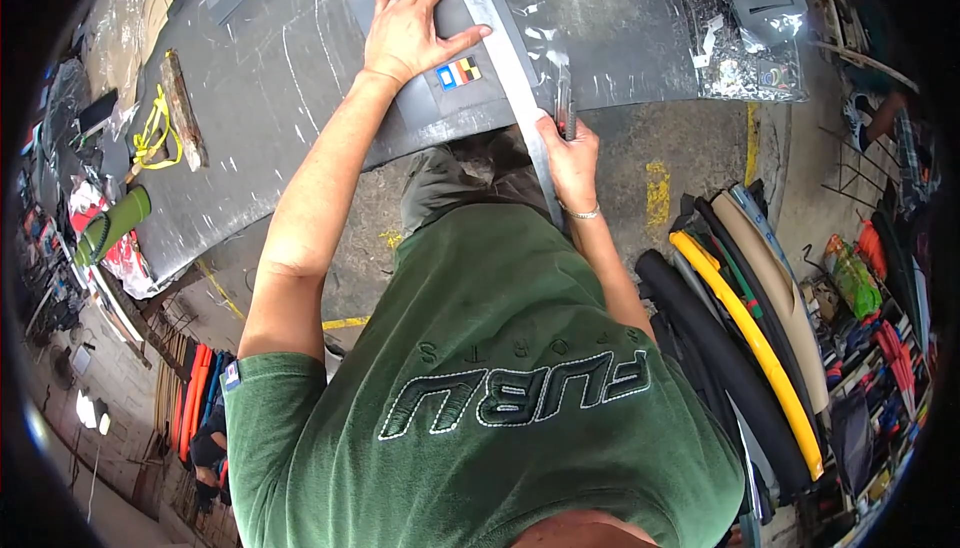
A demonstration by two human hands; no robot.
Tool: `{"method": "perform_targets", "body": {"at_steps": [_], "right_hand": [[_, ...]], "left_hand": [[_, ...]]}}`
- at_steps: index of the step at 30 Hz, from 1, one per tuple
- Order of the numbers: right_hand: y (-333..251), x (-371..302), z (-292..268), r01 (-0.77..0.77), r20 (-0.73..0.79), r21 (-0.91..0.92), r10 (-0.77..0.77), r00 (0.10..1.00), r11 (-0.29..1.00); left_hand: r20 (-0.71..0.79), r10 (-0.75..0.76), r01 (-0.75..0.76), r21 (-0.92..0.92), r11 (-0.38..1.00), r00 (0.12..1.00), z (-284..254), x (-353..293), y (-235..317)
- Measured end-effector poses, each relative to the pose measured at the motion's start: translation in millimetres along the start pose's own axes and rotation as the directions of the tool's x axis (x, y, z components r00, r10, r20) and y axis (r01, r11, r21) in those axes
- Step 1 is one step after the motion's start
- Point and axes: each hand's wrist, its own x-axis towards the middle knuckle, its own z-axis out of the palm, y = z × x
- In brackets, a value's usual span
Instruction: Cutting gray fabric material using a utility knife and a straight edge ruler on a workshop table.
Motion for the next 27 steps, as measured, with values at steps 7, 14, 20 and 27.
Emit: {"method": "perform_targets", "body": {"at_steps": [7,14,20,27], "right_hand": [[-5,-1,0,-0.007,0.001,-0.027,0.007,1.0,1.0],[-1,0,-2,-0.003,0.004,-0.036,0.003,1.0,0.999],[-13,-3,1,0.011,0.011,-0.044,-0.01,1.0,0.999],[-9,-3,2,-0.004,-0.024,0.005,0.004,1.0,1.0]], "left_hand": [[-0.425,0.207,-0.39,-0.407,0.826,0.881,37,0,-28],[-0.211,0.141,-0.191,-0.24,0.952,0.967,14,1,-10],[-0.411,0.197,-0.371,-0.403,0.837,0.89,30,-1,-25],[-0.024,0.013,-0.013,-0.005,1.0,1.0,4,-2,-4]]}}
